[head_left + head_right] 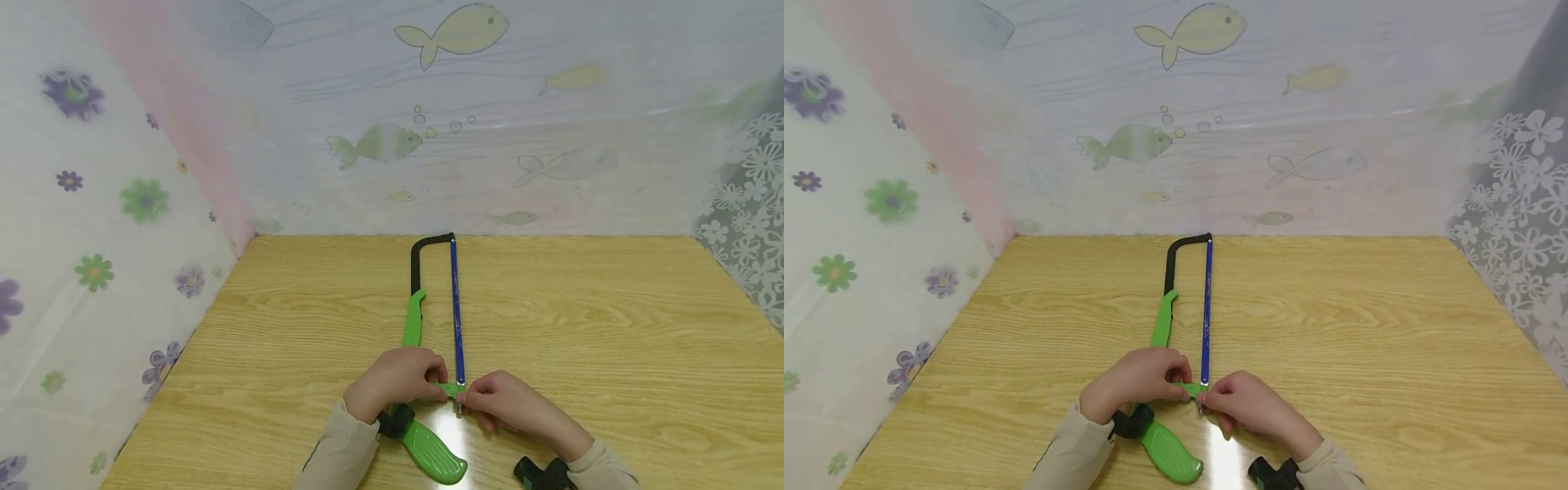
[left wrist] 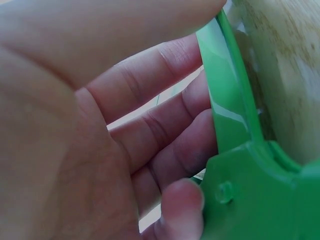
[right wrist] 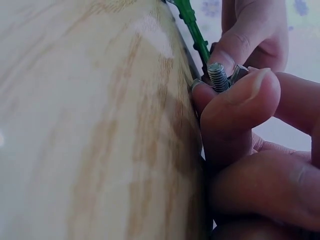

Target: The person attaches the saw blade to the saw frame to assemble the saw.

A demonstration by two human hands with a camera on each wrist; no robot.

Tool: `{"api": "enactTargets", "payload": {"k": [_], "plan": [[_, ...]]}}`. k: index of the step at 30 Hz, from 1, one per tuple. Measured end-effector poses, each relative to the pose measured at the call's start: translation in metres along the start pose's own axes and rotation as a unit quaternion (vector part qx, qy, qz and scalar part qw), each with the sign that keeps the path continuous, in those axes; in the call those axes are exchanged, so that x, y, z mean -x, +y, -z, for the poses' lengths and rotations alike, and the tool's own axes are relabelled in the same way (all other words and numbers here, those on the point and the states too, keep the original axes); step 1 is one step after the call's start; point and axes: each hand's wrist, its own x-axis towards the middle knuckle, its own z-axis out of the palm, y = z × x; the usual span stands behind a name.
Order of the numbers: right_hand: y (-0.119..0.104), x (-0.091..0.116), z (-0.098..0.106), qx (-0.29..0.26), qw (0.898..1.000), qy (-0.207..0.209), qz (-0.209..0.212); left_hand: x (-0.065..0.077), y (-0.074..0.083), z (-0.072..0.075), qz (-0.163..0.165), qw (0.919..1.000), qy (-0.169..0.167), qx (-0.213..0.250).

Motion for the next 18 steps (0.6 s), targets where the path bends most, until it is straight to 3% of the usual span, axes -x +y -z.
{"api": "enactTargets", "payload": {"k": [9,18], "plan": [[-0.0026,-0.0001,-0.0017,0.036,0.999,0.008,-0.001,0.0010,-0.0004,0.0011,-0.002,1.0000,0.004,-0.002],[-0.0028,-0.0002,-0.0016,0.033,0.999,0.003,0.006,0.0017,-0.0003,0.0013,-0.001,1.0000,0.004,-0.002]]}}
